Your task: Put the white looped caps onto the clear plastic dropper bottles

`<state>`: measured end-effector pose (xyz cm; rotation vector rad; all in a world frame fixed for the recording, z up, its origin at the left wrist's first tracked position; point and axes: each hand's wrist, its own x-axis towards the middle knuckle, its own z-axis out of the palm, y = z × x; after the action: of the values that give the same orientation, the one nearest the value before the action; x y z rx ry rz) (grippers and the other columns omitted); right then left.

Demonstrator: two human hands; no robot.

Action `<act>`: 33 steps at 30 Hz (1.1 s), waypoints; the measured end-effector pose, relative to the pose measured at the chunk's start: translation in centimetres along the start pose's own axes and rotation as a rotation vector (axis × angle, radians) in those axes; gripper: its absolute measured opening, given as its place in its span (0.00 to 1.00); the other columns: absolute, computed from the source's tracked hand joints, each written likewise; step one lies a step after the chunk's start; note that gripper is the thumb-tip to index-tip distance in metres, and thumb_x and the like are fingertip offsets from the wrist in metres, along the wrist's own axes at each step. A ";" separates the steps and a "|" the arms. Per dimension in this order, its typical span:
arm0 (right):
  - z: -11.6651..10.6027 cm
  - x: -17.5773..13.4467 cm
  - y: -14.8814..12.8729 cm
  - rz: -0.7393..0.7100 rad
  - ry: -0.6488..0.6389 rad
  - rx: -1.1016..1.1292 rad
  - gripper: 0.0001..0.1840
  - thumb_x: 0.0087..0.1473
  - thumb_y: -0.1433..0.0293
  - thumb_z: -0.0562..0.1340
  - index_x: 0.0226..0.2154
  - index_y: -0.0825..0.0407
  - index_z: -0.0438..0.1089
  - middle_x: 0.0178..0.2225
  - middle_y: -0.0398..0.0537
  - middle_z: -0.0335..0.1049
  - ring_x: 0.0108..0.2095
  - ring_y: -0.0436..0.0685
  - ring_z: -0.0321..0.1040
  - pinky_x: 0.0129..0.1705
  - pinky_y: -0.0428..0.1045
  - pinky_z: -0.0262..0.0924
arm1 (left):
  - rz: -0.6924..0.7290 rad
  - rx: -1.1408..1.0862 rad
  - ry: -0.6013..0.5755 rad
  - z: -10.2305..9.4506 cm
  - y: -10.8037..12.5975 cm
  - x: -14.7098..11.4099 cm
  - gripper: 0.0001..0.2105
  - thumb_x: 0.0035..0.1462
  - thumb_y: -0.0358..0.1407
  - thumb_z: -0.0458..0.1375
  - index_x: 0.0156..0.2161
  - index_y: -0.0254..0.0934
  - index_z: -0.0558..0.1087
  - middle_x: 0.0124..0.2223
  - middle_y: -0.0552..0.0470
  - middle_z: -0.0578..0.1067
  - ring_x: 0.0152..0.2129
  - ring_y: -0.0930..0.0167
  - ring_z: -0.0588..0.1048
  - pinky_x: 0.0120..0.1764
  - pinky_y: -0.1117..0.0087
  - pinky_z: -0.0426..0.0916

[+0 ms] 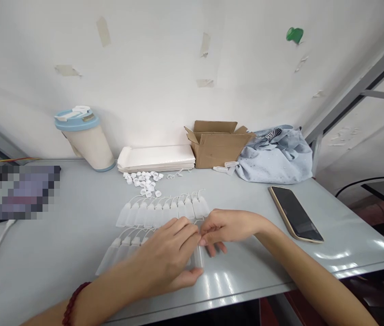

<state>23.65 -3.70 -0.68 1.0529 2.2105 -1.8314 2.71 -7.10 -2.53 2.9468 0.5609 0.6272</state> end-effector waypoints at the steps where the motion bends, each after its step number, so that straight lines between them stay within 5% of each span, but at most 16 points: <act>1: 0.0 0.1 0.1 0.012 -0.016 -0.014 0.14 0.56 0.65 0.56 0.25 0.57 0.67 0.24 0.45 0.72 0.18 0.46 0.62 0.26 0.44 0.59 | -0.001 0.001 -0.022 0.1 0.0 -0.1 0.10 0.53 0.35 0.58 0.39 0.30 0.69 0.34 0.45 0.72 0.31 0.64 0.66 0.31 0.62 0.67; 7: 0.2 0.7 0.6 0.065 -0.019 -0.002 0.12 0.55 0.67 0.56 0.25 0.57 0.67 0.22 0.44 0.71 0.16 0.45 0.63 0.26 0.44 0.59 | -0.032 0.007 -0.120 0.4 -0.2 -0.2 0.10 0.52 0.37 0.60 0.36 0.31 0.70 0.33 0.46 0.71 0.30 0.65 0.66 0.31 0.63 0.66; 25: 0.7 1.2 0.7 0.078 0.033 0.089 0.10 0.53 0.68 0.59 0.24 0.57 0.68 0.19 0.40 0.69 0.14 0.45 0.63 0.24 0.43 0.60 | -0.115 -0.024 -0.157 0.1 -0.3 0.0 0.08 0.52 0.36 0.59 0.35 0.33 0.70 0.32 0.47 0.71 0.31 0.64 0.66 0.33 0.62 0.66; 33: -2.2 -0.2 1.4 -0.022 0.102 0.145 0.14 0.54 0.62 0.60 0.29 0.58 0.69 0.24 0.45 0.72 0.18 0.46 0.66 0.19 0.41 0.50 | -0.287 -0.047 0.079 -0.6 -3.0 -0.1 0.09 0.62 0.34 0.48 0.36 0.33 0.70 0.33 0.47 0.72 0.33 0.66 0.68 0.36 0.64 0.65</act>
<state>25.31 -1.78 -1.18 1.1768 2.1789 -2.0171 1.32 -4.33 -2.48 2.7324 0.9402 0.7137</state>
